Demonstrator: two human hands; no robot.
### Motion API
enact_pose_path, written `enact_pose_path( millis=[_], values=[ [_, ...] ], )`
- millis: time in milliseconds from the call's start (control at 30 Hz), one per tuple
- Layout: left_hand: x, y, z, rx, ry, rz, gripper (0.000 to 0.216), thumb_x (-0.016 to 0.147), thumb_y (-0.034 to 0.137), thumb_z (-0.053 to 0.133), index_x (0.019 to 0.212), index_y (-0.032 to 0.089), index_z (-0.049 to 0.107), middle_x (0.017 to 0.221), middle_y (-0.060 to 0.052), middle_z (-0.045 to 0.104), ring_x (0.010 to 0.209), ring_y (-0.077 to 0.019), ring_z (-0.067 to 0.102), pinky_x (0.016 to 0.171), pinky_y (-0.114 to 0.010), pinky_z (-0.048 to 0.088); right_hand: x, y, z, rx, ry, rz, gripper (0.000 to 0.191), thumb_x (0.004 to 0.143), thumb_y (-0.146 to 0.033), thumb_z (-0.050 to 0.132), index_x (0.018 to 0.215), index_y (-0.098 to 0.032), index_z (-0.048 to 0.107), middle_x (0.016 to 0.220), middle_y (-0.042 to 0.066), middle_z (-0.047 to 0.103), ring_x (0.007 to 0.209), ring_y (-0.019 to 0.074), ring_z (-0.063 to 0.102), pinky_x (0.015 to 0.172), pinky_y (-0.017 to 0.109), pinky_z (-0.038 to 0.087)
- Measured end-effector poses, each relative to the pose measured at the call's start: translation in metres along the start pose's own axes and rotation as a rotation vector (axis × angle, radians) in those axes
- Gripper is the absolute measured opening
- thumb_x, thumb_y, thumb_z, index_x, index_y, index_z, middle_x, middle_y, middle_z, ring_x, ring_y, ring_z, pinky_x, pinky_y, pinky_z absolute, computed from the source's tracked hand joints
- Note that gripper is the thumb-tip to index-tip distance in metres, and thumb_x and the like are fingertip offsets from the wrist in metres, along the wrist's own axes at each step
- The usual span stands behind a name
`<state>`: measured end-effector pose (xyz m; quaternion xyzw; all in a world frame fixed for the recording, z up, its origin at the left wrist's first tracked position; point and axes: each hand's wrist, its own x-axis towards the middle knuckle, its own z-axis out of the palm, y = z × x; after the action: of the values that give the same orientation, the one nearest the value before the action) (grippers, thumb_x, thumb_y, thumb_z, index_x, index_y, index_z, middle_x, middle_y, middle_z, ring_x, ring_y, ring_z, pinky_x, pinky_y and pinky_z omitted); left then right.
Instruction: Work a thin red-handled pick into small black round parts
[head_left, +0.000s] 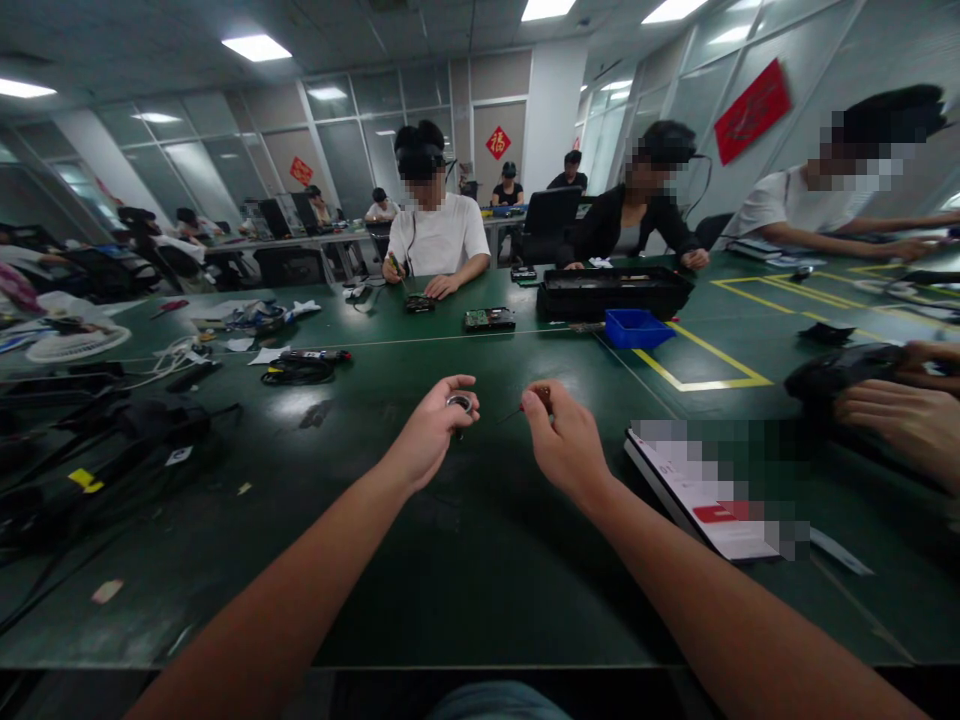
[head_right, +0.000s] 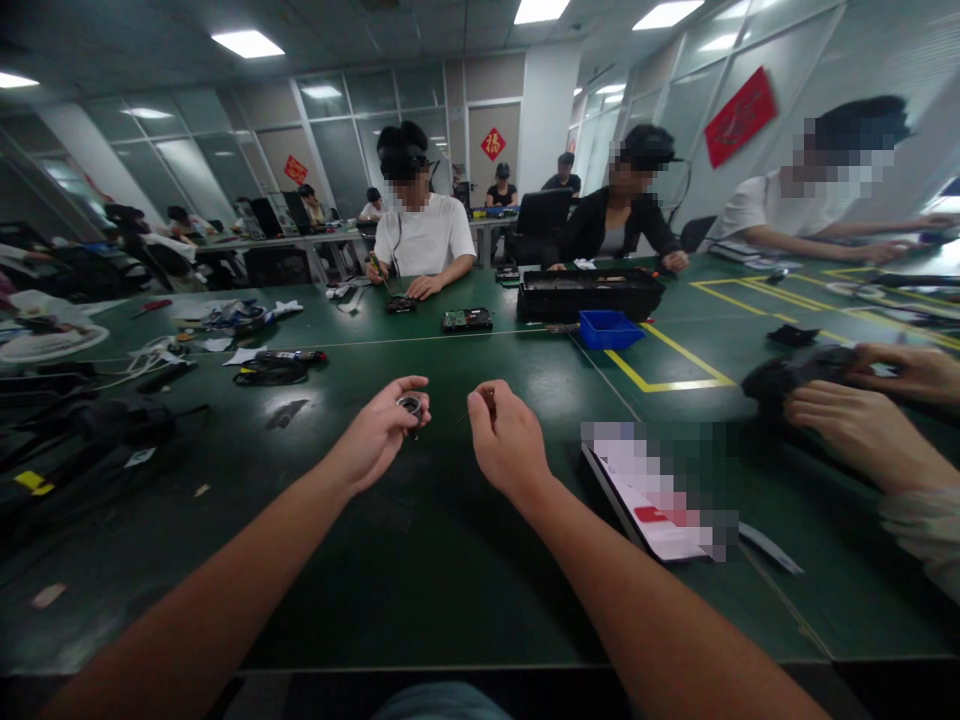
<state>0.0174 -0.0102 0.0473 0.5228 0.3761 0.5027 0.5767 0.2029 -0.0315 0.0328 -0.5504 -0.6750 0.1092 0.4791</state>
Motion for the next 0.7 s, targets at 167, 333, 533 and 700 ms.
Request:
enact_pose_path(
  millis=[167, 333, 533, 700],
  values=[
    [0.004, -0.033, 0.005, 0.353, -0.066, 0.067, 0.042, 0.077, 0.008, 0.064, 0.118, 0.018, 0.057, 0.109, -0.008, 0.065, 0.103, -0.0193, 0.062, 0.100, -0.036, 0.046, 0.000, -0.001, 0.000, 0.004, 0.045, -0.035, 0.024, 0.100, -0.037, 0.043, 0.095, -0.022, 0.061, 0.084, 0.006, 0.071, 0.075, 0.0209, 0.064, 0.068, 0.032, 0.043],
    [0.006, -0.045, -0.011, 0.474, -0.142, 0.126, 0.034, 0.081, 0.014, 0.070, 0.114, 0.020, 0.065, 0.115, -0.007, 0.067, 0.106, -0.0219, 0.064, 0.100, -0.039, 0.048, 0.000, -0.006, -0.003, 0.000, 0.073, -0.026, 0.031, 0.098, -0.046, 0.052, 0.080, -0.022, 0.060, 0.068, 0.001, 0.066, 0.061, 0.0175, 0.060, 0.061, 0.030, 0.040],
    [0.005, -0.053, -0.020, 0.524, -0.117, 0.165, 0.039, 0.082, 0.017, 0.072, 0.120, 0.020, 0.066, 0.119, -0.008, 0.069, 0.109, -0.0231, 0.065, 0.102, -0.041, 0.047, -0.003, -0.004, -0.001, 0.220, 0.139, -0.002, 0.025, 0.098, -0.041, 0.051, 0.086, -0.022, 0.062, 0.073, 0.001, 0.067, 0.067, 0.0172, 0.064, 0.065, 0.031, 0.047],
    [0.005, -0.053, -0.021, 0.574, -0.086, 0.200, 0.035, 0.083, 0.017, 0.071, 0.117, 0.021, 0.068, 0.119, -0.007, 0.069, 0.111, -0.0232, 0.064, 0.105, -0.041, 0.045, -0.004, 0.002, 0.004, 0.380, 0.063, 0.028, 0.023, 0.099, -0.042, 0.052, 0.097, -0.022, 0.063, 0.085, 0.004, 0.072, 0.079, 0.0199, 0.070, 0.075, 0.035, 0.054]
  ],
)
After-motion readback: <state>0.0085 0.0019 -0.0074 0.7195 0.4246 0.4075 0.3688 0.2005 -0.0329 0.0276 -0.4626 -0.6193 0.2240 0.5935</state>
